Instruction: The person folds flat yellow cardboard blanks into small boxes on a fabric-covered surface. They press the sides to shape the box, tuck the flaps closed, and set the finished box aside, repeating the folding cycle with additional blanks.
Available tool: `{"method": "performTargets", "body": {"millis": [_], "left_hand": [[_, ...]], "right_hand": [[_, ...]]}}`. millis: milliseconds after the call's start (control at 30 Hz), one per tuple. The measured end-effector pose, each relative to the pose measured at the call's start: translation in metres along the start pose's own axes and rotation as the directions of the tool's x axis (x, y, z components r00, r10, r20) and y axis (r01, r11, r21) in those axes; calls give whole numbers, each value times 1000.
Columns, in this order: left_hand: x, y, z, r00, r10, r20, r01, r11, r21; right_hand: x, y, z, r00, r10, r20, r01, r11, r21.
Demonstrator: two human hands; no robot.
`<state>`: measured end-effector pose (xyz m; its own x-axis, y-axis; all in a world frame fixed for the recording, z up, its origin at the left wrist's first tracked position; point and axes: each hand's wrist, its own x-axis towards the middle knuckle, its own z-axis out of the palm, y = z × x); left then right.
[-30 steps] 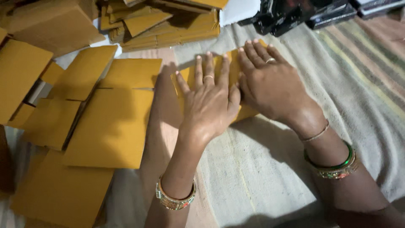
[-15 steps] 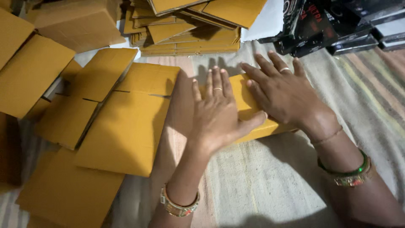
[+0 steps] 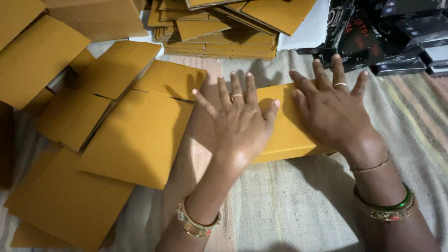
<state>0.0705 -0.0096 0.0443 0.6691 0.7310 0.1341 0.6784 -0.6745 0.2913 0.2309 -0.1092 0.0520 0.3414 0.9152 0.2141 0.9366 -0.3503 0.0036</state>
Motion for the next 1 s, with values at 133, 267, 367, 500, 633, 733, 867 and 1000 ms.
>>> {"method": "performTargets", "body": {"millis": [133,267,367,500,633,733,867,1000], "left_hand": [[-13,21,13,996,46,-80,-33,988,153],[-6,17,19,983,167,-78,-162,985,65],[1,9,17,985,170,-12,-170,985,-21],[11,-4,5,994,47,99,-41,998,-55],[9,-4,-5,998,14,59,-13,1000,-15],[-3,5,-4,1000,6,7,-6,998,63],[-12,16,3,990,88,-106,-72,987,146],[-4,8,12,984,165,-75,-159,984,78]], "right_hand": [[2,-15,4,980,-196,-38,196,980,12],[5,-19,-3,985,-170,38,165,981,101],[5,-14,-13,992,-79,103,64,988,138],[5,-10,-18,983,116,143,-136,982,134],[6,-10,-11,995,63,76,-65,998,17],[4,-13,-4,994,-109,-12,109,994,-29],[5,-18,1,971,-238,-21,239,970,54],[7,-16,0,977,-214,20,211,972,101]]}}
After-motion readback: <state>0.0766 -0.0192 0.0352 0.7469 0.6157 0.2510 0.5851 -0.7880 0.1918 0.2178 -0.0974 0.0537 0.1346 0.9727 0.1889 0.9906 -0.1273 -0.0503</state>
